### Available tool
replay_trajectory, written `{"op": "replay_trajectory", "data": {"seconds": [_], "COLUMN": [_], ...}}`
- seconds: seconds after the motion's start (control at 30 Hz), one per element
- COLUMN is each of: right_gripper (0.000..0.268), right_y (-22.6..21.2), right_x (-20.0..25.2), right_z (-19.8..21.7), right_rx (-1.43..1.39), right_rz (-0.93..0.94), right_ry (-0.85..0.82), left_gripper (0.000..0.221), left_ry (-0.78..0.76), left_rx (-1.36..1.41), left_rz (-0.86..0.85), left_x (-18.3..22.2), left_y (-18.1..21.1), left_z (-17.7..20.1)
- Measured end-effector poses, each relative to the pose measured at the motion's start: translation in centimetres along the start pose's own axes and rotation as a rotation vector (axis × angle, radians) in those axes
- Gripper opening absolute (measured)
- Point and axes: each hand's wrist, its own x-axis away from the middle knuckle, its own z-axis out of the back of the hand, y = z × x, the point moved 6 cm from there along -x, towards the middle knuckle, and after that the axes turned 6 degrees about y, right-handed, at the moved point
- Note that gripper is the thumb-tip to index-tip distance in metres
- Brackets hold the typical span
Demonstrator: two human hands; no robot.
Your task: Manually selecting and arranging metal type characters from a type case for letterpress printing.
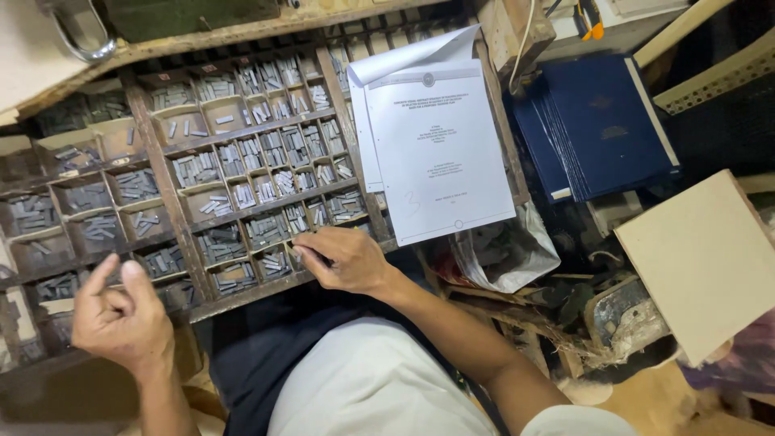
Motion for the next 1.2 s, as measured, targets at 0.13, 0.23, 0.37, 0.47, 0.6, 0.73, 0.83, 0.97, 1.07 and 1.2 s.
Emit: {"op": "replay_trajectory", "data": {"seconds": [0.13, 0.23, 0.37, 0.47, 0.6, 0.73, 0.83, 0.97, 1.07, 1.2], "right_gripper": [0.013, 0.009, 0.015, 0.015, 0.019, 0.025, 0.038, 0.018, 0.012, 0.015], "right_y": [0.0, 1.5, 7.7, 7.8, 9.6, 11.3, 12.9, 14.7, 12.2, 5.8], "right_x": [0.2, -1.9, -9.3, -17.4, -25.6, -30.7, -32.0, -31.9, -31.3, -30.5], "right_z": [0.2, 1.6, 6.3, 10.6, 10.9, 8.3, 7.1, 7.0, 6.7, 4.2], "right_rx": [-0.064, -0.036, -0.004, 0.189, 0.380, 0.535, 0.659, 0.631, 0.526, 0.219], "right_rz": [0.009, -0.046, -0.330, -0.223, -0.075, -0.191, -0.391, -0.363, -0.305, -0.304], "right_ry": [0.014, 0.077, 0.236, 0.369, 0.263, 0.062, -0.064, 0.008, 0.060, -0.015], "left_gripper": [0.022, 0.018, 0.023, 0.023, 0.022, 0.016, 0.015, 0.014, 0.015, 0.014], "left_ry": [0.011, 0.062, -0.007, -0.038, 0.056, 0.153, 0.090, 0.084, 0.047, 0.014], "left_rx": [-0.110, -0.143, -0.092, -0.104, -0.116, -0.044, -0.067, -0.023, -0.020, 0.000], "left_rz": [0.012, 0.117, 0.178, 0.299, 0.324, 0.152, 0.100, 0.132, 0.124, 0.101], "left_x": [0.9, 1.0, -0.1, -0.3, 0.3, 0.4, 0.1, 0.3, 0.6, 0.3], "left_y": [-0.4, -1.2, -0.4, 1.4, 1.2, 0.5, 0.9, 0.5, 0.2, 0.7], "left_z": [0.1, -0.5, -1.3, -1.2, -1.2, -1.3, -1.2, -1.4, -1.6, -1.7]}}
